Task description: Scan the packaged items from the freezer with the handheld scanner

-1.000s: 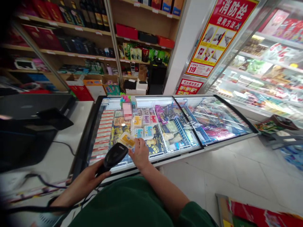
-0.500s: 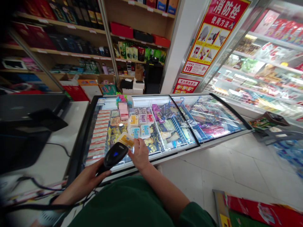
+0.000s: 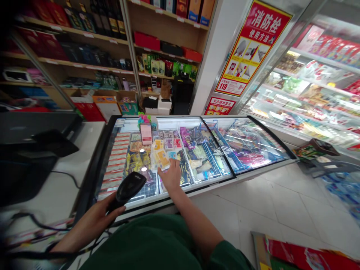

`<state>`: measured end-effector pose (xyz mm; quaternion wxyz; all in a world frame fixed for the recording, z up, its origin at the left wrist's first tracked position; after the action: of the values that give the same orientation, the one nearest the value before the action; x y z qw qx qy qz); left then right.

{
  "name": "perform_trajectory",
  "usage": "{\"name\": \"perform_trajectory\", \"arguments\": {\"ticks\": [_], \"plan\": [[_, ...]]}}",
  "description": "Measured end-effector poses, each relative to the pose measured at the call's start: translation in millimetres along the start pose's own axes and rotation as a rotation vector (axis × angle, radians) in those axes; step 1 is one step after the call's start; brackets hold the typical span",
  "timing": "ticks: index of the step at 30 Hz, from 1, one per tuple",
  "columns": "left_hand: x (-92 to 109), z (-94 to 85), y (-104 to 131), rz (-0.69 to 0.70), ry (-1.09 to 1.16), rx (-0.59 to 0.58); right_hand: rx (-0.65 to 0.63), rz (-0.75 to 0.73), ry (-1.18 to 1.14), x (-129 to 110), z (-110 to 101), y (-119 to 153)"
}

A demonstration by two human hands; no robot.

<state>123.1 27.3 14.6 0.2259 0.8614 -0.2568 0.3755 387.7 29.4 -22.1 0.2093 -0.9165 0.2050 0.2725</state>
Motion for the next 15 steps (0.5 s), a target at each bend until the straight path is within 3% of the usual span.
{"name": "perform_trajectory", "arguments": {"ticks": [8, 15], "plan": [[-11.6, -9.3, 13.6, -0.036, -0.026, 0.063, -0.049, 0.263, 0.132, 32.3, 11.2, -99.5], [-18.2, -16.7, 23.6, -0.111, 0.022, 0.081, -0.134, 0.352, 0.217, 29.6, 37.3, -120.8]]}}
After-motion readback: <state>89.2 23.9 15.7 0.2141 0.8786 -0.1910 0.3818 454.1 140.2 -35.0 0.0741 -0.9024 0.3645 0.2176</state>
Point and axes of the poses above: each hand's wrist, its own y-axis away from the middle knuckle, its own z-axis out of the palm, x = y × z, the point moved 5 cm from there along -y, towards the middle knuckle, and after that the axes turned 4 degrees about -x, right-handed, at the moved point
